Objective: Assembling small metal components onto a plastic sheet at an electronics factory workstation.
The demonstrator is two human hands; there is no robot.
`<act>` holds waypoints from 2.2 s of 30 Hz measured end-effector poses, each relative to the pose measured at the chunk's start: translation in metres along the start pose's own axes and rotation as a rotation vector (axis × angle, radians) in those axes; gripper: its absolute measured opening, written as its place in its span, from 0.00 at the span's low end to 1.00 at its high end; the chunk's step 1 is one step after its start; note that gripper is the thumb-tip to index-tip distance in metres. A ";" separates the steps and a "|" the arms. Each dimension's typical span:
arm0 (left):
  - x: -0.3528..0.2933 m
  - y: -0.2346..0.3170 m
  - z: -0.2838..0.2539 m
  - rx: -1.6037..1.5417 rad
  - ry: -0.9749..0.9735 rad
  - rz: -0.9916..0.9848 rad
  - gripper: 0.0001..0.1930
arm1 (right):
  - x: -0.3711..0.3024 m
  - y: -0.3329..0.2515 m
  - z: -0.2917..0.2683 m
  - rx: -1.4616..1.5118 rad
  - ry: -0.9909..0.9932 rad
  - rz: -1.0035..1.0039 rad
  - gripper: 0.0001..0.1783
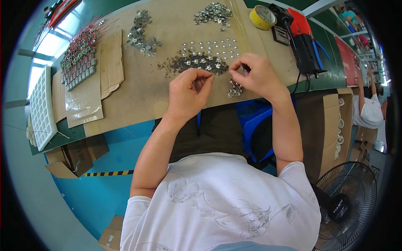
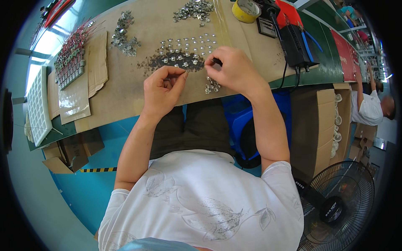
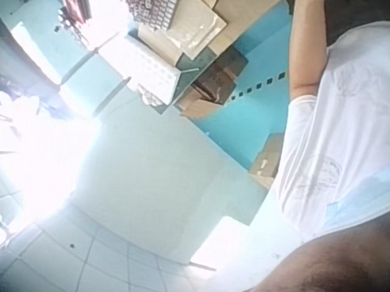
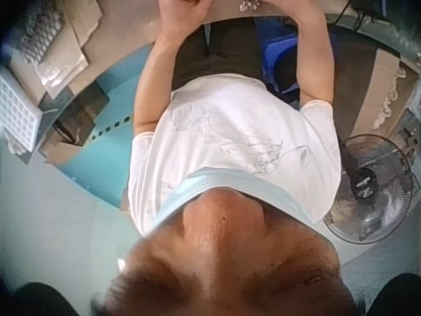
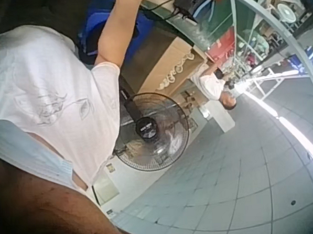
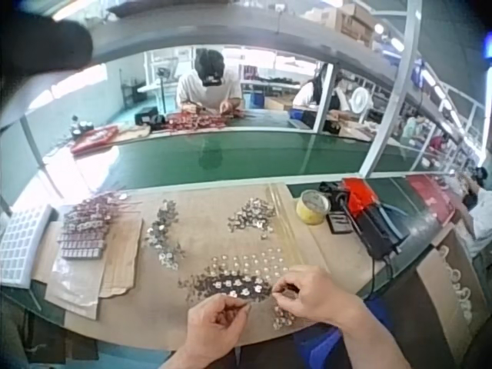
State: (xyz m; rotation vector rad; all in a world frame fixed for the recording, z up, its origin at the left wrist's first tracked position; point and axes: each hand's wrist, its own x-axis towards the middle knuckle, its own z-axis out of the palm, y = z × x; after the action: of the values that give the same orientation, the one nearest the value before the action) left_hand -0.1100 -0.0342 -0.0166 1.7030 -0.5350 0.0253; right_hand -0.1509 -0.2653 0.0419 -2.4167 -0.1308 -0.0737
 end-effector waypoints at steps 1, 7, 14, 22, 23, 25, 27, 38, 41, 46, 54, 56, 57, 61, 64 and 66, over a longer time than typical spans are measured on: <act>0.000 0.000 0.000 0.003 0.001 0.001 0.04 | 0.004 0.003 0.004 -0.057 0.090 -0.072 0.04; -0.001 -0.001 0.001 -0.011 -0.002 -0.003 0.04 | 0.008 0.019 0.017 -0.313 0.191 -0.272 0.06; -0.001 -0.001 0.001 -0.017 -0.006 0.014 0.04 | -0.006 0.019 0.002 -0.095 0.190 -0.182 0.08; -0.001 -0.006 0.002 -0.013 -0.007 0.043 0.04 | -0.015 0.000 -0.010 -0.031 -0.003 -0.015 0.07; -0.001 -0.005 0.002 -0.013 -0.008 0.042 0.04 | -0.016 -0.001 -0.008 0.014 -0.024 0.018 0.09; -0.001 -0.004 0.002 -0.001 -0.017 0.051 0.04 | -0.016 0.003 -0.003 -0.003 -0.040 0.027 0.10; -0.001 -0.004 0.001 0.003 -0.021 0.046 0.04 | -0.014 0.004 -0.001 -0.019 -0.056 0.035 0.11; -0.001 -0.002 0.001 0.023 -0.028 0.040 0.05 | -0.010 -0.003 0.000 -0.038 -0.093 0.049 0.07; -0.001 -0.002 0.001 0.018 -0.031 0.032 0.05 | -0.011 0.004 0.004 -0.045 -0.046 -0.088 0.08; 0.000 0.003 -0.001 0.030 -0.033 0.015 0.05 | -0.010 0.002 0.010 0.016 -0.046 -0.098 0.09; 0.000 0.000 0.000 0.037 -0.060 0.025 0.06 | -0.009 0.005 0.010 0.009 -0.035 -0.170 0.13; 0.000 0.000 0.000 0.048 -0.078 0.035 0.07 | -0.009 0.002 0.010 0.066 -0.032 -0.149 0.12; 0.000 0.000 0.000 0.070 -0.095 0.061 0.08 | -0.009 0.002 0.010 0.067 -0.031 -0.149 0.12; 0.001 -0.001 0.000 0.106 -0.104 0.127 0.08 | -0.005 0.005 0.002 0.041 0.001 -0.019 0.08; 0.001 -0.001 0.001 0.109 -0.102 0.143 0.08 | 0.001 0.020 -0.004 0.014 0.004 0.053 0.08; 0.001 -0.001 0.001 0.112 -0.105 0.137 0.08 | 0.005 0.029 -0.001 -0.023 0.039 -0.090 0.08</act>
State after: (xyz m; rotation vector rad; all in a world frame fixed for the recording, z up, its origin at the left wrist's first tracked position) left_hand -0.1094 -0.0348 -0.0172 1.7812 -0.7395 0.0660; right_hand -0.1423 -0.2873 0.0246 -2.4301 -0.2212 -0.1646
